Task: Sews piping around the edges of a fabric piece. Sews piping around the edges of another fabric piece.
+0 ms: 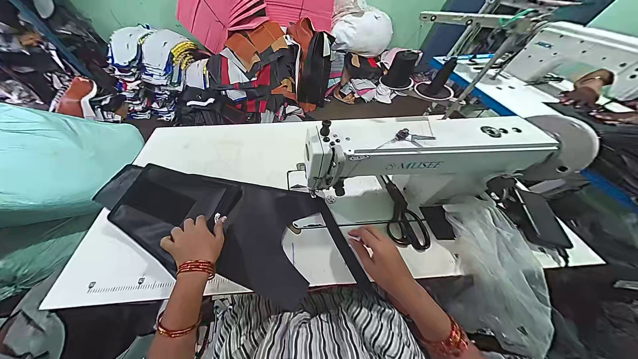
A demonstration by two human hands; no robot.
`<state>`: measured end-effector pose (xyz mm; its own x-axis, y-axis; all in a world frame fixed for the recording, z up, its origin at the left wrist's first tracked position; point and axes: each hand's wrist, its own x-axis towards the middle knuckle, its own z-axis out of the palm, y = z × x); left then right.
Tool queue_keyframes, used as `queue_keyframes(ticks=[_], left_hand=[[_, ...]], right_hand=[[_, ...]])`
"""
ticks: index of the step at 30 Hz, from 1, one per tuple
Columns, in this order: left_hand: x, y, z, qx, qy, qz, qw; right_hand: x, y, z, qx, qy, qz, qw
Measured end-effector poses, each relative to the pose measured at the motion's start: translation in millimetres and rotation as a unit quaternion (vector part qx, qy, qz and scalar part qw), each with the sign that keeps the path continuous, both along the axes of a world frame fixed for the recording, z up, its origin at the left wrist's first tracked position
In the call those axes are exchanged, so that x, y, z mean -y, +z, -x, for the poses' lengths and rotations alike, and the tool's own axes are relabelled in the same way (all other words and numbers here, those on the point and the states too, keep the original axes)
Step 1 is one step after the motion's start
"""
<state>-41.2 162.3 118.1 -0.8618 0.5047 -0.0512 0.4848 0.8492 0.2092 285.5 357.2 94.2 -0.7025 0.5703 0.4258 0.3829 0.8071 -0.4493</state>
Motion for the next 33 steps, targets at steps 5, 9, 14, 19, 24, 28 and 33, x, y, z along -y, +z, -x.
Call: queue_keyframes(ticks=[5,9,14,19,24,28,33], left_hand=[[-16,-31,-4,-0.069,-0.145,-0.153,0.975],[-24,-48,3,-0.018,-0.177,-0.078,0.981],[-25,-54,34,-0.017,-0.236,-0.078,0.968],[-48,-46,54,0.019,-0.235,-0.055,0.97],[-87,-22,-2,-0.016,-0.272,-0.168,0.947],[-120,-22,-68,0.089,-0.445,-0.196,0.869],[-139,-19,-93,0.054,-0.487,-0.08,0.868]], right_hand=[[-31,15,62,0.076,-0.045,0.175,0.981],[-45,21,108,0.169,-0.077,0.249,0.951],[-43,31,118,0.237,-0.096,0.254,0.933],[-40,27,109,0.226,-0.055,0.213,0.949],[-40,24,109,0.242,-0.04,0.187,0.951],[-43,27,110,0.269,-0.03,0.198,0.942],[-51,32,107,0.276,-0.007,0.219,0.936]])
